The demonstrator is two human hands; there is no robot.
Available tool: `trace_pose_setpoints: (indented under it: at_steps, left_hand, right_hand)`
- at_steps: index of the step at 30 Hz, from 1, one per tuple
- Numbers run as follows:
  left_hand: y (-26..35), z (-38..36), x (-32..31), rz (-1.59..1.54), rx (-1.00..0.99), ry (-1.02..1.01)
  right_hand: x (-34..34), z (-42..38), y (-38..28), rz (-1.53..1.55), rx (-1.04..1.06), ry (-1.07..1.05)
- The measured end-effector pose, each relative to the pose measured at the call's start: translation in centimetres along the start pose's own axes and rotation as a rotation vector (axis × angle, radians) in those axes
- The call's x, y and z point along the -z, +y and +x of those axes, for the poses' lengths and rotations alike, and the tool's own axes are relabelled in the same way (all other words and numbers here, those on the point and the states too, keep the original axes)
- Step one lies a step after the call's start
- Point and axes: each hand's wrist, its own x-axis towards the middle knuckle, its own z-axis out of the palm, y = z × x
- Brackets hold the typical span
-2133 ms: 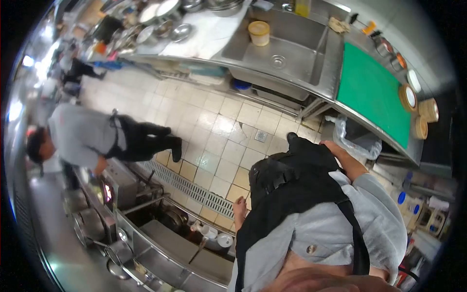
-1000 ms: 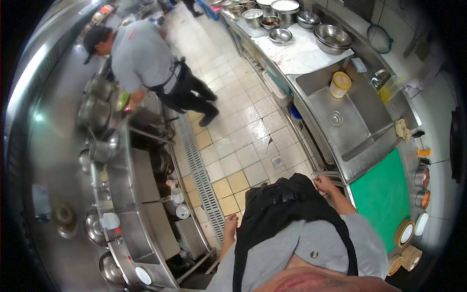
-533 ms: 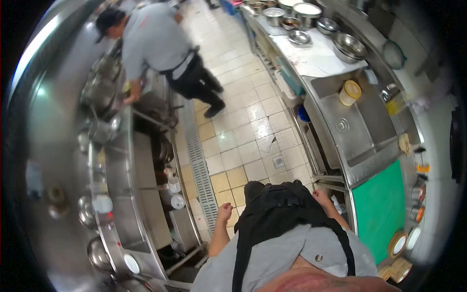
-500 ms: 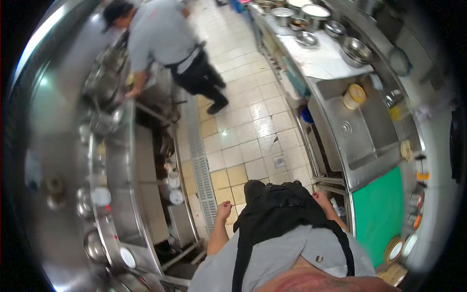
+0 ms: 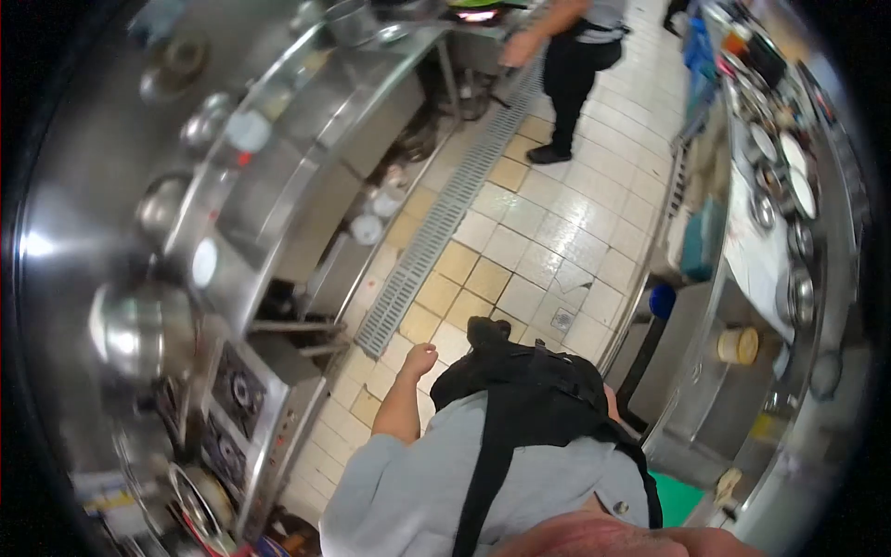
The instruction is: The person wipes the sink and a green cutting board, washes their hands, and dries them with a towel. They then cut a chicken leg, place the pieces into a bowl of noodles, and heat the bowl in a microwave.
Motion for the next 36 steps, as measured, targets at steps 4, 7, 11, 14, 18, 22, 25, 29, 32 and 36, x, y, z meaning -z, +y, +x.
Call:
trace_pose_setpoints:
  at_steps: [4, 7, 11, 14, 18, 22, 25, 29, 32, 36]
  left_hand:
    - [-3.3, -2.0, -0.4, 0.108, -0.081, 0.107]
    - [-2.4, -5.4, 0.7, 0.148, -0.082, 0.152]
    - [-4.6, -6.6, 0.0, 0.015, 0.015, 0.281]
    - [-4.4, -8.3, -0.2, -0.072, 0.086, 0.287]
    - [-6.7, -8.2, -1.3, -0.028, 0.101, 0.232]
    - [-7.2, -7.5, -2.4, 0.083, 0.037, 0.246]
    - [-6.0, -5.9, -1.6, 0.205, -0.122, 0.143]
    - [-4.5, -1.6, -1.8, -0.060, -0.032, 0.003]
    - [-5.5, 3.7, -1.8, -0.211, -0.127, -0.225]
    - [5.1, 1.9, -0.6, 0.119, -0.059, -0.285]
  right_hand:
    - [0.9, 4.2, -1.3, -0.071, 0.059, -0.073]
    - [0.7, 8.0, -3.3, -0.154, 0.077, -0.181]
    - [0.0, 11.7, -5.7, -0.243, 0.092, -0.282]
    - [0.0, 13.3, -6.4, -0.280, 0.097, -0.313]
    - [-0.9, 14.5, -7.2, -0.304, 0.105, -0.337]
    - [-0.8, 14.7, -6.9, -0.301, 0.112, -0.341]
    - [-0.3, 13.2, -3.4, -0.228, 0.109, -0.252]
    - [-0.3, 9.2, 0.2, -0.153, 0.034, -0.079]
    - [0.0, 2.5, -4.3, -0.115, -0.111, 0.080]
    - [-1.2, -2.7, -0.9, 0.043, -0.316, 0.177]
